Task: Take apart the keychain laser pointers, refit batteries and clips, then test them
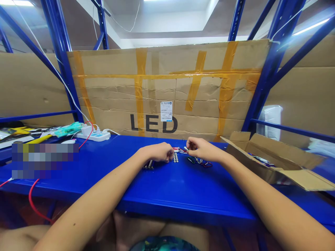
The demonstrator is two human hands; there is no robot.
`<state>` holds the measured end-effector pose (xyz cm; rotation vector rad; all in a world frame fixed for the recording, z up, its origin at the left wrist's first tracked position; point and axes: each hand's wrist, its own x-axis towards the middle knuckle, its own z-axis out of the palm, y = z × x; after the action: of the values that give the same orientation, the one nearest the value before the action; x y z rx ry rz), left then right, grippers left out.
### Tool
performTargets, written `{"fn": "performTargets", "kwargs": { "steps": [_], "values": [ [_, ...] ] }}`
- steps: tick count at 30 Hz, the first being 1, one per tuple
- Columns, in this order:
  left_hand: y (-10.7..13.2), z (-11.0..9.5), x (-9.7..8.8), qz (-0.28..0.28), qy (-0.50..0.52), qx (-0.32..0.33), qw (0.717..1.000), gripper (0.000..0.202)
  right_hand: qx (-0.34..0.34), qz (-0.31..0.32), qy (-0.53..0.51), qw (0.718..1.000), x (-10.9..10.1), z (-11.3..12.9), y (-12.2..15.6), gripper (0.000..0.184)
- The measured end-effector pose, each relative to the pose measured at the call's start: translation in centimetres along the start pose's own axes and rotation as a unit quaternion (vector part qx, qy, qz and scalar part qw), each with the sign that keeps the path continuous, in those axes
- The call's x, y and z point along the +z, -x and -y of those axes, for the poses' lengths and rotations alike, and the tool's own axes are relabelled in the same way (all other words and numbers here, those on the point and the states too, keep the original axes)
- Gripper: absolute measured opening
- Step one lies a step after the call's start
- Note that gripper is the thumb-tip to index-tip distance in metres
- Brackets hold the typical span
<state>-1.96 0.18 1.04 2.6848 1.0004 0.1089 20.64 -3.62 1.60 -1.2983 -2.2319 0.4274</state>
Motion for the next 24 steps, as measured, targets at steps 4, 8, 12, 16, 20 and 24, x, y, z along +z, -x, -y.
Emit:
{"fn": "performTargets", "kwargs": {
  "steps": [4, 8, 12, 16, 20, 24],
  "values": [
    [0.3, -0.5, -0.3, 0.021, 0.018, 0.000, 1.000, 0.016, -0.002, 0.002, -0.016, 1.000, 0.2, -0.3, -0.1, 0.015],
    [0.8, -1.0, -0.8, 0.037, 0.031, -0.014, 0.999, 0.017, 0.002, -0.009, -0.025, 1.000, 0.2, -0.6, -0.3, 0.017],
    [0.8, -1.6, -0.6, 0.034, 0.007, -0.003, 0.999, 0.015, -0.002, -0.015, -0.019, 1.000, 0.2, -1.0, -0.5, 0.019],
    [0.8, -2.1, -0.9, 0.053, 0.017, 0.006, 0.998, 0.017, 0.006, -0.012, -0.024, 1.000, 0.2, -1.3, -0.5, 0.021],
    [1.7, -3.7, -1.6, 0.065, 0.049, 0.006, 0.997, 0.019, 0.003, -0.010, -0.037, 0.999, 0.0, -1.5, -0.6, 0.023],
    [3.4, -7.7, -0.3, -0.005, 0.076, 0.114, 0.990, 0.013, 0.001, -0.024, -0.021, 0.999, -0.4, -1.8, -0.6, 0.022]
  ]
}}
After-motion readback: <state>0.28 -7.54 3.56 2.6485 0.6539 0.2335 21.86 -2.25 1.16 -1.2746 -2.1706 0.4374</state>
